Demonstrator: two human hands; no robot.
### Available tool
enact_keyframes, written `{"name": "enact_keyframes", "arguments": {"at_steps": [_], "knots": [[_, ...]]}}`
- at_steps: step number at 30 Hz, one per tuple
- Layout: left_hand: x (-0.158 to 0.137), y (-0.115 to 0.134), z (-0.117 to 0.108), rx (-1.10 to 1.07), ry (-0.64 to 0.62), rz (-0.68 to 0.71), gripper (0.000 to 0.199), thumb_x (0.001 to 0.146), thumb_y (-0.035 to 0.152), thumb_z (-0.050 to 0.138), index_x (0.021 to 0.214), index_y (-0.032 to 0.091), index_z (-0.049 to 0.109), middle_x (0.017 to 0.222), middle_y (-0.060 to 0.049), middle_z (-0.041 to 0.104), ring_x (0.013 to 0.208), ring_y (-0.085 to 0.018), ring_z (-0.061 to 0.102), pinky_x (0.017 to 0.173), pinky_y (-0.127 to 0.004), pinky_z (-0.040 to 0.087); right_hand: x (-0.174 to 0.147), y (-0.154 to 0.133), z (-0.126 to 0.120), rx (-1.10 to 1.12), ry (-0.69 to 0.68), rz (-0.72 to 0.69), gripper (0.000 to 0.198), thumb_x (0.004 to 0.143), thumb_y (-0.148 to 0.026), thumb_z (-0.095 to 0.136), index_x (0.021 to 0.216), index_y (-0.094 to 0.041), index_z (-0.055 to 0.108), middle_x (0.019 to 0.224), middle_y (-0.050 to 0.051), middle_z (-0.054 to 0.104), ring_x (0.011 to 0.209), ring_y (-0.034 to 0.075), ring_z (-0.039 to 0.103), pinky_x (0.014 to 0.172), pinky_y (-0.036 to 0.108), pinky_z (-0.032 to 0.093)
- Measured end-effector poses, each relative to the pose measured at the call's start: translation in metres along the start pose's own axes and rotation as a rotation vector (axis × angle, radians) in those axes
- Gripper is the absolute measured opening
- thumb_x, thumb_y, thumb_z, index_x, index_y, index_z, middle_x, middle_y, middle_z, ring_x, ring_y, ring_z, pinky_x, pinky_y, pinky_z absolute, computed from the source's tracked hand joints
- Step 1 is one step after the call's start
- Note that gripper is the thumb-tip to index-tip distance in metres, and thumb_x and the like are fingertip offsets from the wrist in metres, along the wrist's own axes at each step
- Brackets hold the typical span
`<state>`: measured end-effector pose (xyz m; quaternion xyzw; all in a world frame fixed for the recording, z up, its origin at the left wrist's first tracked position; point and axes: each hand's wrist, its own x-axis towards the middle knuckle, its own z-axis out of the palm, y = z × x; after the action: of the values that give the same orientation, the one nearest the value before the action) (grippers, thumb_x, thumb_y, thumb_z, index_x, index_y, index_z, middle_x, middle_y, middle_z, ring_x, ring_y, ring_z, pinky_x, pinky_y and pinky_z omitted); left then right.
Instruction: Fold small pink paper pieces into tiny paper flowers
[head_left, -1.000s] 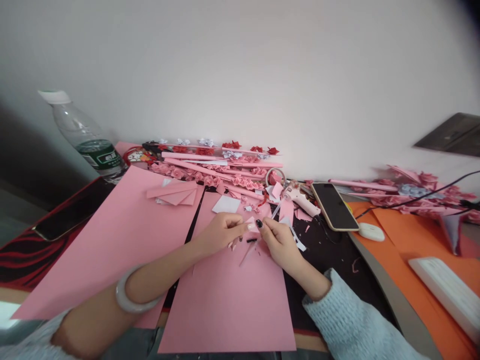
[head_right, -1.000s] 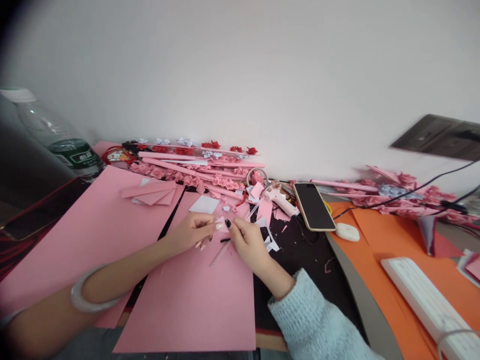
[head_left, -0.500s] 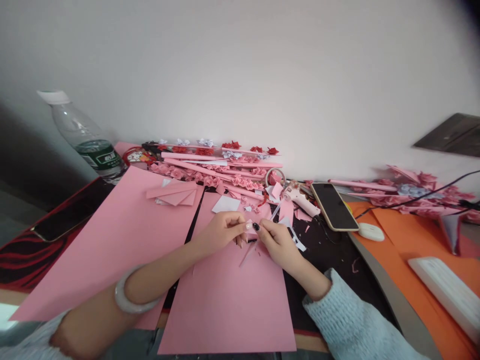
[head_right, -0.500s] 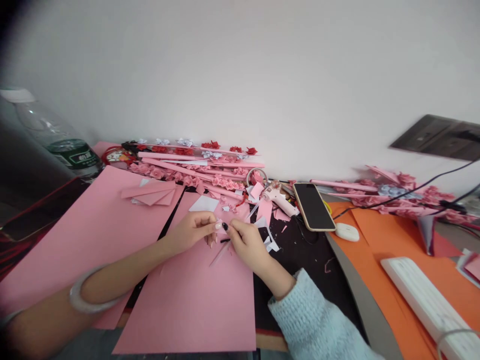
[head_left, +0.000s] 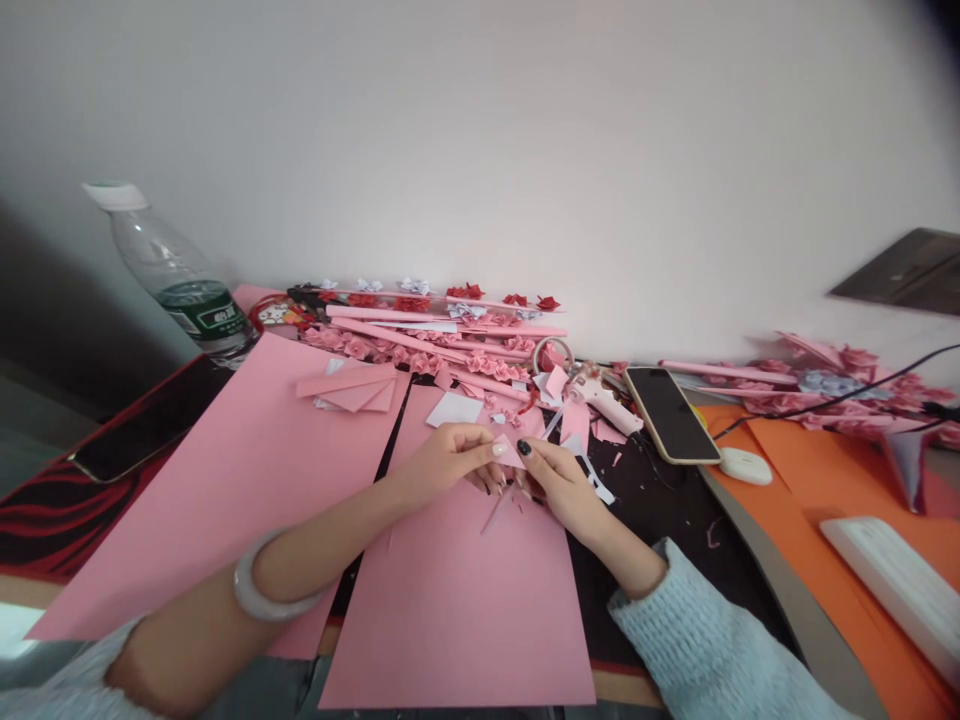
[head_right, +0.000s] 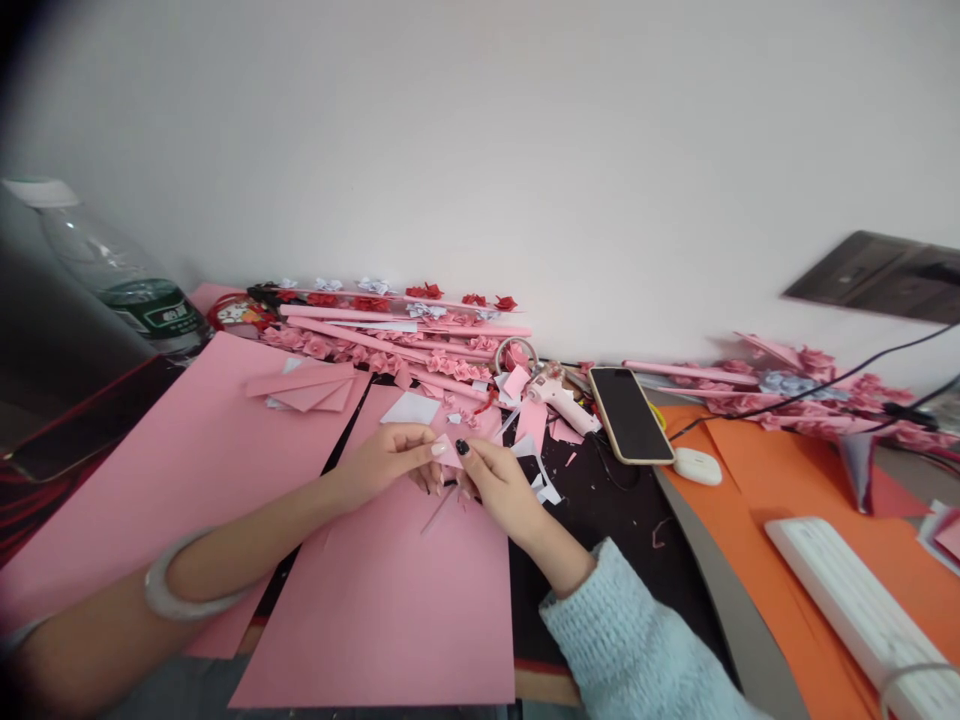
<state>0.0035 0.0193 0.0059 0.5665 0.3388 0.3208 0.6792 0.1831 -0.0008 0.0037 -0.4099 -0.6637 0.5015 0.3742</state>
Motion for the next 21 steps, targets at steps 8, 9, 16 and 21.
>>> {"name": "enact_keyframes", "arguments": {"at_steps": [8, 9, 16, 21], "knots": [[0.0001, 0.0008, -0.0023, -0.129, -0.036, -0.054, 0.031, 0.081, 0.04, 0.057, 0.071, 0.01, 0.058, 0.066, -0.004, 0.065, 0.058, -0.011, 0.064, 0.058, -0.023, 0.051, 0.0001, 0.0044, -0.0023, 0.108, -0.053, -0.008, 0.035, 0.089, -0.042, 0.042, 0.064, -0.018, 0.047, 0.051, -0.004, 0.043, 0.043, 0.008, 0.032, 0.042, 0.022, 0.022], [0.0001, 0.0008, -0.0024, -0.128, -0.038, -0.054, 0.031, 0.081, 0.04, 0.057, 0.071, 0.01, 0.058, 0.065, -0.003, 0.065, 0.058, -0.011, 0.063, 0.059, -0.023, 0.051, 0.0, 0.0044, -0.0023, 0.119, -0.048, -0.001, 0.034, 0.089, -0.042, 0.042, 0.065, -0.018, 0.047, 0.051, -0.004, 0.042, 0.043, 0.008, 0.032, 0.042, 0.022, 0.022], [-0.0005, 0.0016, -0.0017, -0.091, -0.016, -0.036, 0.032, 0.079, 0.043, 0.058, 0.073, 0.011, 0.058, 0.065, -0.004, 0.066, 0.057, -0.012, 0.063, 0.059, -0.025, 0.051, 0.0005, 0.0043, -0.0027, 0.225, -0.091, 0.013, 0.029, 0.087, -0.04, 0.047, 0.068, -0.017, 0.048, 0.051, -0.005, 0.042, 0.042, 0.007, 0.031, 0.042, 0.022, 0.02], [-0.0001, 0.0027, -0.002, -0.121, -0.006, -0.054, 0.031, 0.08, 0.042, 0.057, 0.074, 0.011, 0.059, 0.066, -0.004, 0.066, 0.057, -0.011, 0.063, 0.06, -0.025, 0.051, 0.0009, 0.0049, -0.0023, 0.222, -0.084, 0.033, 0.021, 0.085, -0.037, 0.049, 0.076, -0.018, 0.048, 0.054, -0.006, 0.043, 0.042, 0.007, 0.031, 0.042, 0.021, 0.023]]}}
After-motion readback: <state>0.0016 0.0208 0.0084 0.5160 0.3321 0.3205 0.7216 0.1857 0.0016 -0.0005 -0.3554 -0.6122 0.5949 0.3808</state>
